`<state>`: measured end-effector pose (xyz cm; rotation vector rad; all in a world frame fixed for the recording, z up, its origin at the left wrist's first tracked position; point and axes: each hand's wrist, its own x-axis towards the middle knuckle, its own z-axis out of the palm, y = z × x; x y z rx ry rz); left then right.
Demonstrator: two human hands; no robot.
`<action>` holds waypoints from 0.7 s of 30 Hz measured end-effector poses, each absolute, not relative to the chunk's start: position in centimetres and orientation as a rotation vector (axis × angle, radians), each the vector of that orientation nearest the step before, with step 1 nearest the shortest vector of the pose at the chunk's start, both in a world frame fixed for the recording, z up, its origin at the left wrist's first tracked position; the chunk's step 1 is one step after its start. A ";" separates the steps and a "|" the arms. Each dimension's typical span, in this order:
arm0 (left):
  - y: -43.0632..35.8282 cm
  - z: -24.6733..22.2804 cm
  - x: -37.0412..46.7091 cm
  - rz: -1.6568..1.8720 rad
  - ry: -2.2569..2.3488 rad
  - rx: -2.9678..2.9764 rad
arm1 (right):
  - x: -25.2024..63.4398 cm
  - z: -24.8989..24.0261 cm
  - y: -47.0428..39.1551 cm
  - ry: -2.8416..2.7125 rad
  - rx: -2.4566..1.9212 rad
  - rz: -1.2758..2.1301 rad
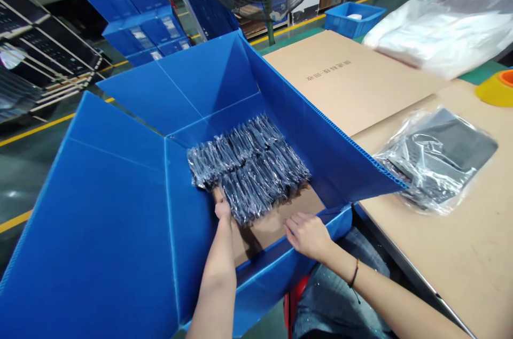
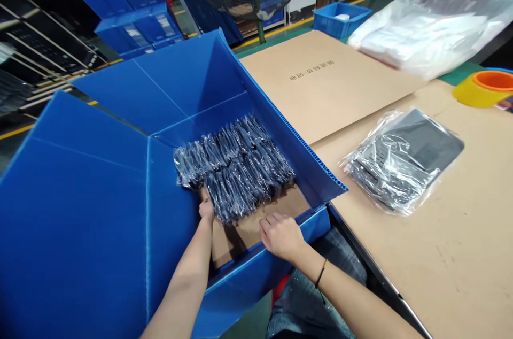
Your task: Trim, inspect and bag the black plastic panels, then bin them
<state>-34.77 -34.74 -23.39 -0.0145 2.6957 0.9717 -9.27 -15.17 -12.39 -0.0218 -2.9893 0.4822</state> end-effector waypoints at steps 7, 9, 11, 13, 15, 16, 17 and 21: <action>-35.4 -24.4 -32.8 0.779 2.966 0.058 | -9.2 -12.4 -15.0 -2.989 -0.003 0.525; -35.2 -24.5 -31.2 0.691 2.968 0.232 | -9.2 -12.4 -15.0 -2.989 0.006 0.534; -34.9 -24.5 -29.4 0.572 2.939 0.435 | -9.2 -12.4 -15.0 -2.987 0.018 0.539; -34.7 -24.2 -27.8 0.440 2.886 0.647 | -9.2 -12.3 -15.0 -2.981 0.028 0.543; -34.5 -23.8 -26.6 0.305 2.831 0.817 | -9.2 -12.3 -15.0 -2.973 0.033 0.547; -34.4 -23.6 -26.3 0.239 2.812 0.876 | -9.2 -12.2 -15.0 -2.970 0.034 0.548; -34.2 -23.5 -26.1 0.176 2.799 0.917 | -9.2 -12.2 -14.9 -2.966 0.033 0.550; -33.6 -23.2 -26.4 -0.042 2.806 0.966 | -9.1 -12.1 -14.9 -2.961 0.036 0.556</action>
